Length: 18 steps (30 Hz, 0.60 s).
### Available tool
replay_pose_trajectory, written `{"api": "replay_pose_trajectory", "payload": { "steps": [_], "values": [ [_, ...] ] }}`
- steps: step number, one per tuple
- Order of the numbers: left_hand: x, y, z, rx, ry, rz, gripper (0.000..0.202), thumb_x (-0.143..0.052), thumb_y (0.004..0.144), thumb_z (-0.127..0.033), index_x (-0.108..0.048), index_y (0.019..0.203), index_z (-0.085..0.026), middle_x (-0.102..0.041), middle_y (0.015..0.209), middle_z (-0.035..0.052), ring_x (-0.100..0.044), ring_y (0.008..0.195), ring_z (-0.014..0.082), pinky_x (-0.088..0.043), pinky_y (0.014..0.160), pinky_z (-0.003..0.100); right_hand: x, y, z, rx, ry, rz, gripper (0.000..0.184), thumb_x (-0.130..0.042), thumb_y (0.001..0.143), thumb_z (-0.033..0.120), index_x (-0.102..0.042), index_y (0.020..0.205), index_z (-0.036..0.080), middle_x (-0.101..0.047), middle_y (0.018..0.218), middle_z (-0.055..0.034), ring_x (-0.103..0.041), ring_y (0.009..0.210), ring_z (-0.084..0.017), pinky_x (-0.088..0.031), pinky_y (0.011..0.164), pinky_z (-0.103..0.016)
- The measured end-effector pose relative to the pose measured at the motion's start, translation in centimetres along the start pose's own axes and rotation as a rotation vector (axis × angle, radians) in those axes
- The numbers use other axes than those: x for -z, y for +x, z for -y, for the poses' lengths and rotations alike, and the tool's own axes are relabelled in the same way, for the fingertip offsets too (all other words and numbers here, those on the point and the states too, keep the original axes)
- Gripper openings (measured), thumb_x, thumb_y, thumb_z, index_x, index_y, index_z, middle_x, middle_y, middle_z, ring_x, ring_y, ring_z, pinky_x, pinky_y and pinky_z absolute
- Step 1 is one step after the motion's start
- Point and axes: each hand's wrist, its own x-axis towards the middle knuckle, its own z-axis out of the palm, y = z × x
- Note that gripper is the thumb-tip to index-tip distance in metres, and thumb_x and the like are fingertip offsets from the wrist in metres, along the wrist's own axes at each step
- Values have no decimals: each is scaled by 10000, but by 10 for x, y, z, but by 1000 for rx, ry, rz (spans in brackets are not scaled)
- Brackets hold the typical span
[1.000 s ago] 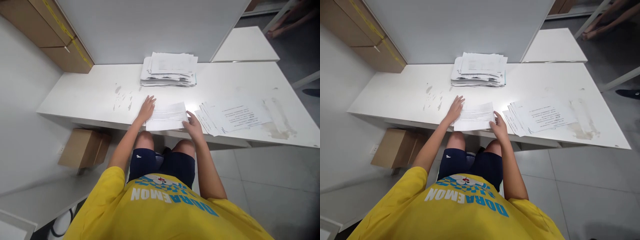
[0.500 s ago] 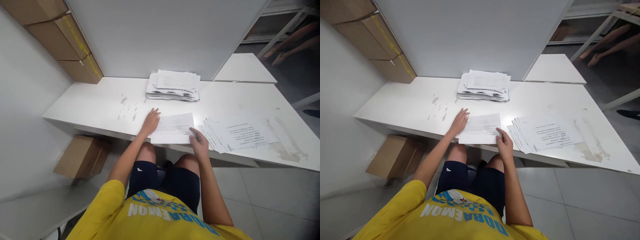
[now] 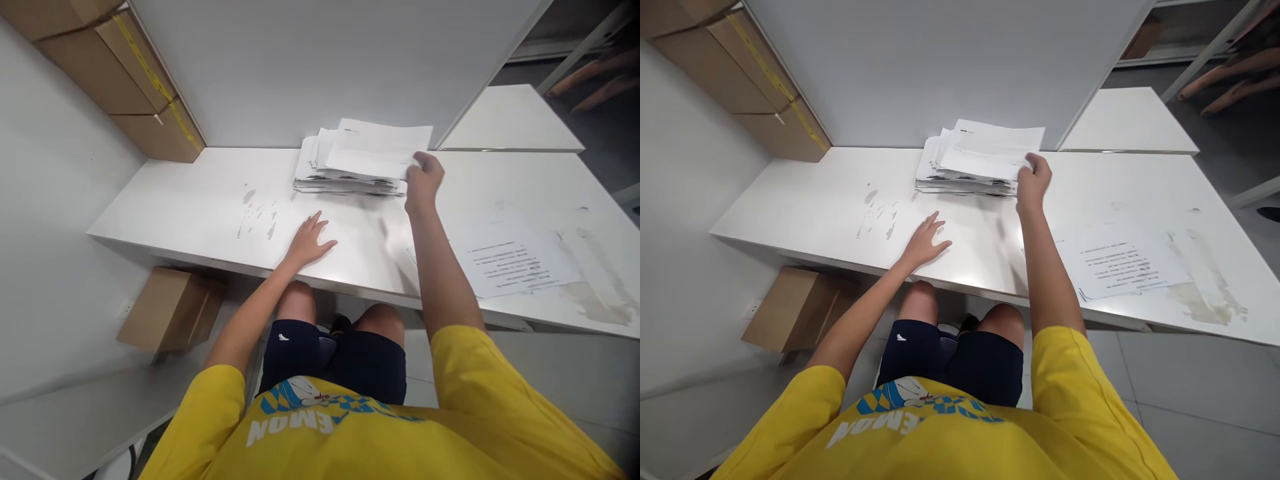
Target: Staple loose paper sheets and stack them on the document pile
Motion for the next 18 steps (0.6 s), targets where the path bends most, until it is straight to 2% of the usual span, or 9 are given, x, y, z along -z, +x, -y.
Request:
{"api": "replay_pose_trajectory", "payload": {
  "steps": [4,6,9,10,11,13,14,16,18],
  "values": [
    [3,-1,-2,-7,18,11,574,-667,856,-521,-562,1342,-234,-333,1623,113,-295,1508,344,-311,1211,536,-47,41,-9,-18,-187,121,448,-445,760,46,-557,1193,62,-576,1301,-195,-528,1222,-237,-358,1124,-482],
    [2,-1,-1,-14,27,-2,596,-673,856,-500,-538,1371,-234,-341,1619,119,-306,1503,341,-310,1213,533,-58,49,-13,-15,-239,149,423,-553,739,78,-581,1160,108,-524,1384,-184,-445,1337,-298,-280,1160,-568],
    [-2,2,2,-29,17,-26,640,-691,843,-465,-509,1405,-220,-370,1602,130,-333,1490,345,-301,1220,526,-60,54,-19,64,-386,188,422,-716,752,198,-600,1156,153,-338,1564,-188,-222,1487,-367,-183,1180,-622],
    [-3,3,3,-33,5,-34,653,-700,834,-466,-511,1405,-213,-382,1595,135,-345,1484,346,-297,1223,520,-57,53,-19,112,-428,200,433,-709,804,277,-591,1196,137,-262,1604,-198,-162,1510,-368,-169,1180,-613],
    [-4,5,5,-39,-9,-40,666,-709,824,-476,-516,1402,-206,-394,1588,138,-356,1478,347,-294,1228,512,-52,52,-18,156,-461,216,459,-630,888,358,-564,1252,86,-189,1623,-222,-113,1526,-360,-146,1176,-592],
    [-6,9,7,-49,-34,-46,694,-715,809,-522,-524,1395,-205,-402,1583,137,-363,1475,343,-281,1239,493,-39,45,-11,172,-502,249,582,-359,1006,455,-491,1339,-3,-113,1630,-241,-75,1537,-316,-108,1173,-542],
    [-7,11,9,-58,-45,-50,707,-711,802,-555,-524,1395,-219,-401,1586,124,-355,1480,337,-268,1247,485,-29,39,-5,140,-525,275,634,-254,1020,468,-464,1359,-25,-124,1627,-224,-74,1538,-285,-83,1173,-514],
    [-9,16,12,-74,-63,-52,733,-680,803,-623,-501,1413,-257,-376,1605,88,-318,1500,320,-247,1258,476,-3,21,9,72,-534,307,552,-471,967,568,-502,1357,180,-264,1636,-20,-156,1509,-191,-117,1250,-466],
    [-9,21,13,-72,-78,-47,764,-647,808,-668,-480,1431,-259,-343,1623,89,-293,1511,323,-237,1261,478,34,-8,25,103,-502,421,498,-542,955,566,-474,1371,301,-282,1623,107,-165,1495,-134,-174,1266,-445]
  ]
}}
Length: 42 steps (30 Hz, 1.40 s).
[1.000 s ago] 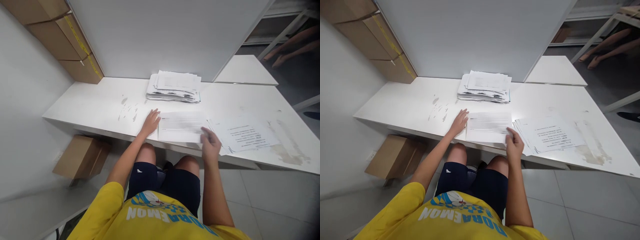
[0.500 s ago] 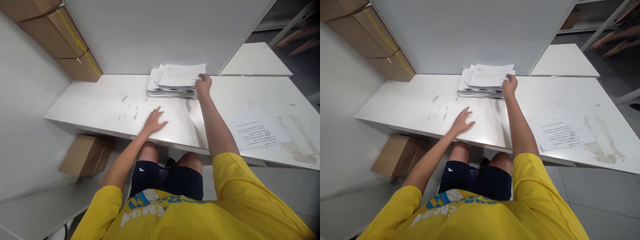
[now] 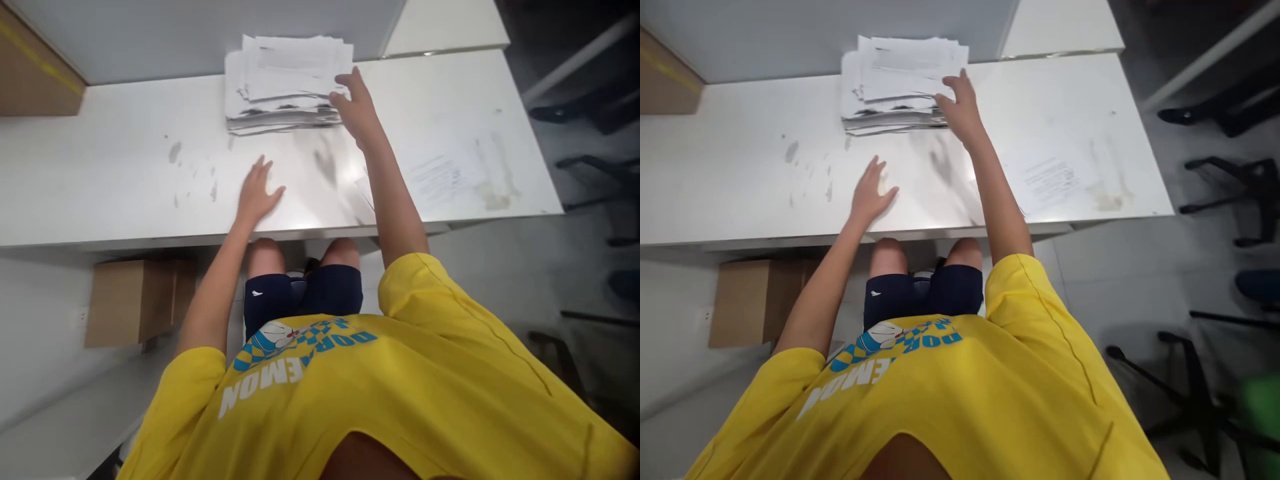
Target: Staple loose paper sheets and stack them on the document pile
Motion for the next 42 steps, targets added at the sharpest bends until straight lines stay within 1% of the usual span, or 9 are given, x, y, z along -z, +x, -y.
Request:
{"api": "replay_pose_trajectory", "payload": {
  "steps": [3,6,9,12,16,20,27,33,42],
  "values": [
    [2,4,0,-9,-9,-10,770,-626,807,-693,-482,1428,-263,-344,1621,101,-310,1501,332,-263,1249,488,45,-88,-7,36,-18,130,506,-513,957,589,-478,1400,347,-239,1640,118,-173,1521,-198,-209,1251,-490],
    [3,3,-3,-17,10,-26,759,-638,799,-684,-500,1411,-257,-361,1611,112,-342,1484,339,-286,1236,505,73,-178,-38,-75,-193,25,641,-551,891,642,-461,1428,302,-244,1651,-7,-166,1525,-304,-210,1218,-572],
    [-1,0,-7,-4,49,-45,713,-639,812,-649,-515,1393,-255,-365,1609,104,-353,1478,335,-296,1230,506,73,-235,-79,-285,-409,-42,801,-598,814,667,-450,1433,181,-274,1618,-179,-192,1493,-417,-198,1150,-683],
    [-4,-4,-9,19,106,-40,640,-629,838,-580,-532,1378,-251,-370,1607,94,-377,1464,330,-311,1225,495,60,-258,-99,-292,-506,-151,703,-532,865,562,-467,1418,132,-392,1531,-230,-328,1421,-400,-256,1125,-651],
    [-7,-8,-11,34,172,-33,558,-610,862,-477,-542,1366,-247,-377,1604,80,-400,1449,321,-340,1209,486,53,-264,-98,-255,-526,-315,547,-495,872,414,-579,1324,116,-563,1339,-217,-483,1237,-393,-346,1048,-605],
    [-7,-10,-14,33,191,-32,530,-584,875,-416,-529,1373,-241,-380,1603,78,-397,1449,314,-346,1202,489,58,-256,-105,-210,-459,-379,510,-458,898,394,-593,1299,110,-539,1355,-222,-470,1274,-375,-342,1074,-584],
    [1,-13,-25,31,269,-22,478,-561,877,-324,-548,1337,-197,-410,1580,117,-418,1435,300,-379,1184,466,64,-224,-122,-326,-409,-163,868,-416,911,644,-354,1499,9,-286,1589,-272,-216,1503,-372,-179,1211,-560],
    [0,-12,-26,31,281,-31,459,-560,876,-307,-553,1327,-218,-430,1567,105,-422,1432,288,-392,1178,472,70,-204,-116,-474,-478,-130,1022,-559,849,576,-207,1522,-108,-163,1609,-328,-128,1525,-398,-114,1237,-529],
    [-4,-12,-26,56,212,-27,513,-561,879,-328,-522,1378,-213,-388,1596,90,-389,1452,291,-344,1211,477,76,-205,-107,-487,-607,-269,735,-522,904,414,-360,1491,2,-590,1306,-300,-544,1252,-418,-400,1050,-598]
  ]
}}
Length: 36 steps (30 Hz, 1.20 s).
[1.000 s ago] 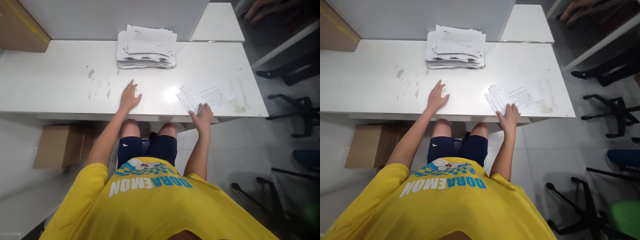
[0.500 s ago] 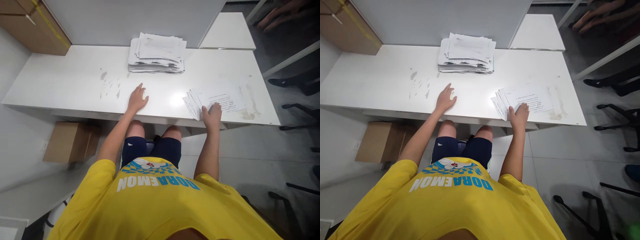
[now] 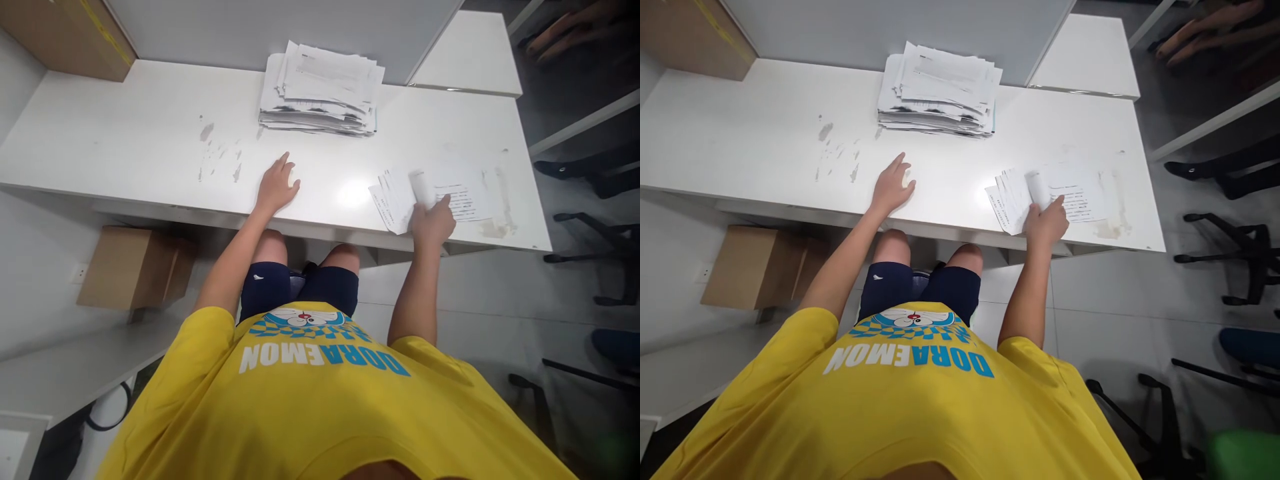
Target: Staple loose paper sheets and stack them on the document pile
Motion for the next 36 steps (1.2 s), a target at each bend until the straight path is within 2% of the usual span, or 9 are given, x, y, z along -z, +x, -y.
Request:
{"api": "replay_pose_trajectory", "payload": {
  "steps": [3,5,10,12,17,23,27,31,36],
  "values": [
    [-1,0,1,1,-43,-9,508,-579,871,-350,-539,1362,-225,-404,1586,84,-393,1449,299,-331,1221,477,6,-3,1,-20,-23,-25,608,-452,928,346,-459,1441,19,-665,1153,-279,-623,1108,-408,-445,966,-575],
    [-1,0,2,-4,-69,-22,506,-594,862,-356,-551,1350,-231,-424,1573,85,-406,1441,304,-337,1217,484,8,-3,0,-22,-33,-26,600,-451,918,357,-485,1422,34,-679,1109,-262,-629,1066,-401,-458,925,-558],
    [-1,1,2,-10,-75,-26,505,-596,854,-355,-554,1343,-234,-429,1570,89,-409,1439,298,-349,1206,489,8,6,-2,140,-87,47,639,-534,862,486,-539,1338,60,-609,1277,-256,-534,1150,-393,-415,956,-536],
    [0,1,2,-7,-67,-17,496,-588,856,-358,-556,1335,-233,-423,1575,91,-401,1446,298,-350,1201,491,8,10,-2,174,-100,83,614,-528,865,480,-543,1321,69,-580,1320,-254,-505,1161,-391,-398,958,-528],
    [4,2,2,-9,-48,-6,472,-564,860,-359,-558,1312,-226,-400,1589,108,-399,1448,308,-350,1190,500,12,11,2,196,-132,131,682,-529,873,419,-430,1447,64,-561,1339,-262,-493,1167,-401,-388,950,-521],
    [7,2,2,-13,-6,-7,440,-565,860,-327,-571,1279,-191,-410,1576,153,-426,1430,314,-368,1168,496,11,11,3,200,-52,40,640,-511,867,330,-450,1447,66,-573,1318,-263,-497,1177,-393,-390,972,-533],
    [6,1,2,-4,-2,-2,449,-576,872,-355,-568,1292,-196,-395,1584,158,-415,1442,319,-356,1174,501,15,13,3,110,2,-18,602,-448,856,220,-461,1439,71,-625,1235,-254,-550,1153,-377,-429,956,-531],
    [7,1,3,7,17,1,516,-632,859,-444,-571,1310,-200,-416,1575,144,-258,1520,354,-208,1233,559,26,-1,15,51,59,-71,582,-394,875,200,-473,1446,112,-663,1188,-225,-610,1125,-386,-459,943,-549],
    [20,-2,0,-76,-31,-26,621,-681,805,-598,-579,1306,-246,-422,1577,115,-153,1552,336,-88,1252,585,39,-45,46,204,195,-125,537,-379,925,276,-473,1432,125,-611,1329,-199,-587,1220,-356,-466,1017,-515]
  ]
}}
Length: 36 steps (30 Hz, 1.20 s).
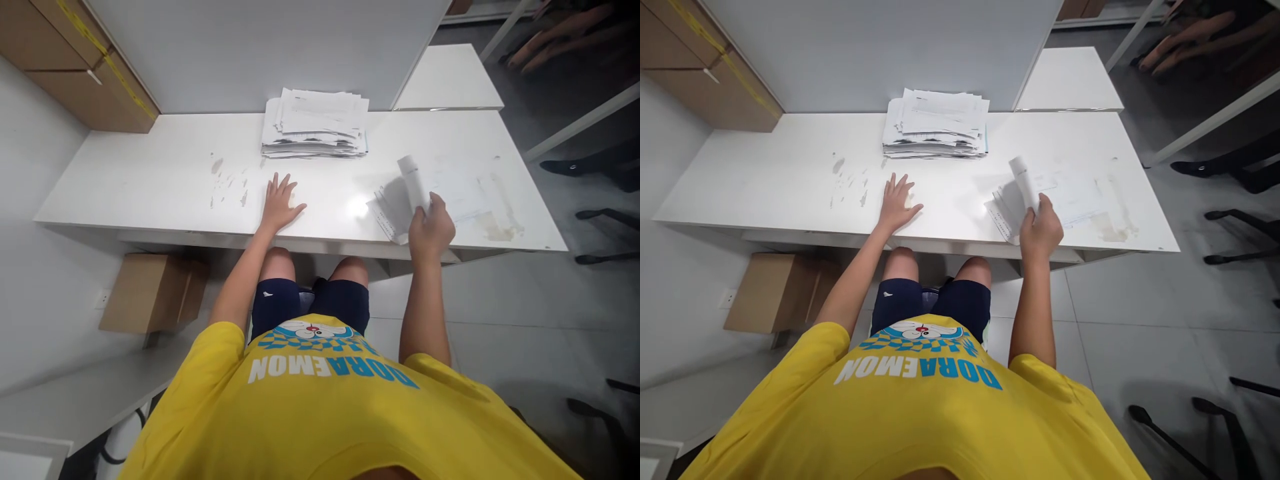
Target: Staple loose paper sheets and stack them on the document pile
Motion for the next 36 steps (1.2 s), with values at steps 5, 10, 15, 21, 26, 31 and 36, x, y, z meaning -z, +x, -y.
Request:
{"api": "replay_pose_trajectory", "payload": {
  "steps": [5,10,15,21,26,31,36],
  "values": [
    [3,-27,-49,-88,-354,58,563,-665,798,-657,-664,1184,-246,-568,1446,122,-277,1518,327,-161,1260,527,2,-54,52,166,179,10,497,-362,959,371,-521,1380,158,-609,1357,-157,-584,1259,-288,-476,1052,-411],
    [-24,-67,-122,101,-1107,130,745,-735,701,-703,-607,1284,-257,-599,1393,131,-587,1274,325,-463,1089,433,-12,-104,86,269,399,78,491,-390,973,422,-523,1387,193,-634,1318,-148,-610,1201,-296,-488,1028,-451],
    [-30,-82,-140,411,-1246,-96,500,-799,717,-562,-674,1093,-257,-718,1172,77,-637,1177,281,-496,1038,385,-23,-123,96,398,478,173,492,-419,971,425,-502,1408,216,-566,1390,-152,-509,1306,-304,-407,1107,-526],
    [-21,-100,-110,669,-1389,-219,376,-817,679,-508,-699,870,-207,-768,942,56,-714,960,253,-566,831,345,-24,-128,79,269,557,111,387,-397,985,458,-602,1227,236,-606,1259,-120,-541,1219,-273,-417,1071,-495],
    [-14,-133,-84,851,-1360,-326,424,-869,583,-503,-705,814,-187,-758,788,41,-723,811,225,-562,759,322,-32,-118,39,-173,483,-54,360,-499,882,501,-605,1046,198,-577,1083,-110,-549,1006,-258,-442,976,-471],
    [-13,-150,-57,917,-1190,-411,434,-828,642,-558,-706,802,-175,-742,753,34,-692,704,186,-521,631,267,-35,-107,23,-419,727,377,440,-571,811,633,-596,881,199,-637,828,-62,-577,741,-205,-497,740,-366],
    [-9,-139,-36,838,-1036,-441,472,-743,731,-629,-684,727,-161,-717,709,37,-654,667,161,-485,593,237,-35,-100,50,-372,911,715,443,-676,750,626,-626,683,191,-533,497,10,-460,476,-127,-405,507,-266]
  ]
}}
